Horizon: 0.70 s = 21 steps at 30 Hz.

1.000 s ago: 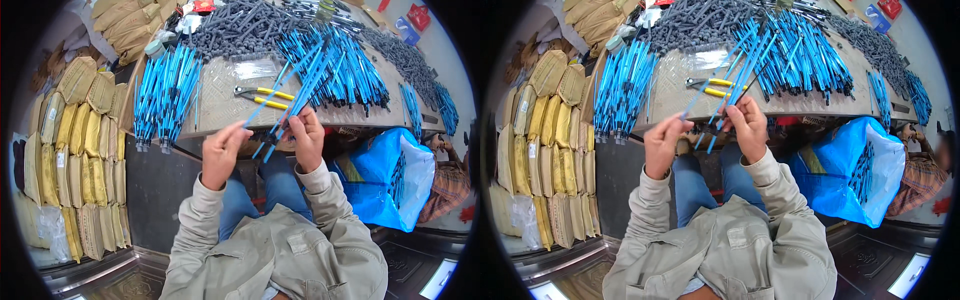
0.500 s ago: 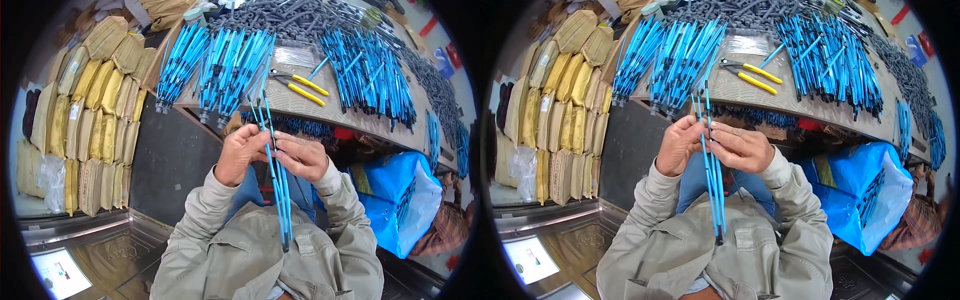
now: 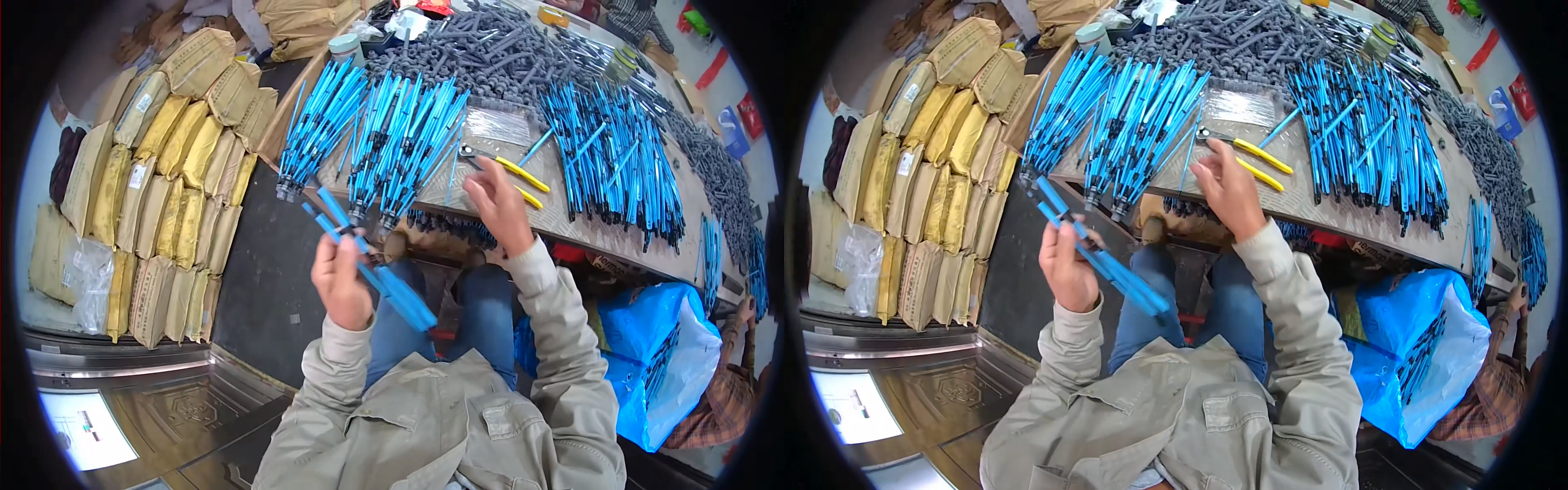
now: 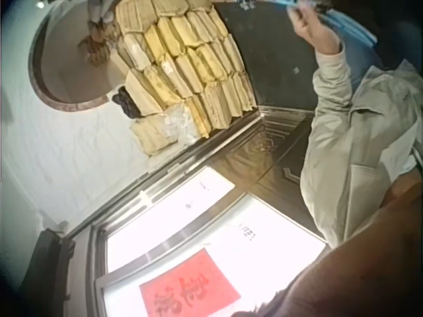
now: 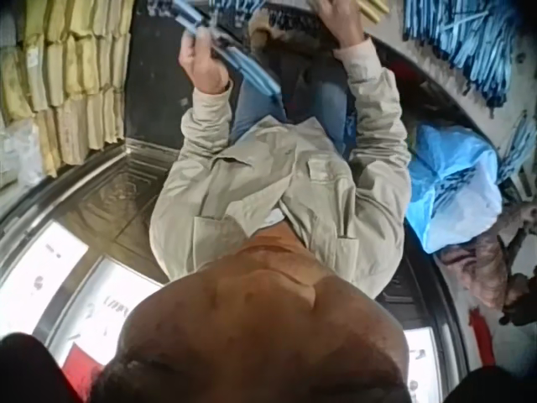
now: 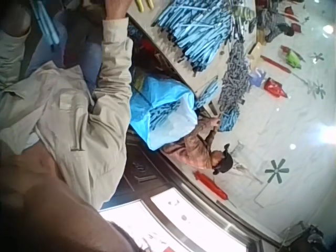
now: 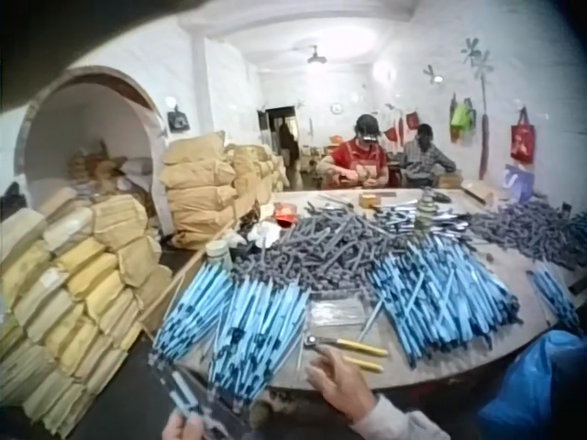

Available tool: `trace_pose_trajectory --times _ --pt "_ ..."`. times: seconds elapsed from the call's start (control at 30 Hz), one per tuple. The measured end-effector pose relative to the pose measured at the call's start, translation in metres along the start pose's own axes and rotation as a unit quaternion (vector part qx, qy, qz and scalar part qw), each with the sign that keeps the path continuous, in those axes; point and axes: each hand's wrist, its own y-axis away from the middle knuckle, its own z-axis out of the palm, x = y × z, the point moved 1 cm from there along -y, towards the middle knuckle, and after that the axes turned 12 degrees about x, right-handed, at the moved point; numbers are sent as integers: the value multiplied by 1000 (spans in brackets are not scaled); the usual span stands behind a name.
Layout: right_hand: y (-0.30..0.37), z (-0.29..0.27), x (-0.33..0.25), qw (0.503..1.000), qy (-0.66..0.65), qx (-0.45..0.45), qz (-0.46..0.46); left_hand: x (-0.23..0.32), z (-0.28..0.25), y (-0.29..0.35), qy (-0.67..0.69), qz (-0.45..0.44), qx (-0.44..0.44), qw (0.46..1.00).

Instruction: The person assembles small plastic component parts by inserting blue pins into a plastic frame, using pliers to secure the pins.

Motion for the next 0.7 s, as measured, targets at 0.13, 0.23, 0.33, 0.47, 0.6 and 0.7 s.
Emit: trace_pose_trajectory --times 0.13,0.23,0.33,0.47,0.6,0.7 --pt "-38 42 23 994 105 10 14 -23 -32 -23 51 -65 -38 996" --pt "-48 79 18 999 33 -15 13 -38 -35 -37 7 -52 -51 997" --pt "-53 107 20 999 46 0 12 -42 -23 -48 -24 -56 -59 996" --pt "-68 150 26 1000 -26 9 -1 -41 -25 -62 -77 -11 -16 997" --pt "-71 157 30 999 -26 21 -21 -36 -28 -50 -172 62 -41 982" --pt "-63 134 24 999 33 17 -24 -35 -10 -32 -175 34 -60 982"
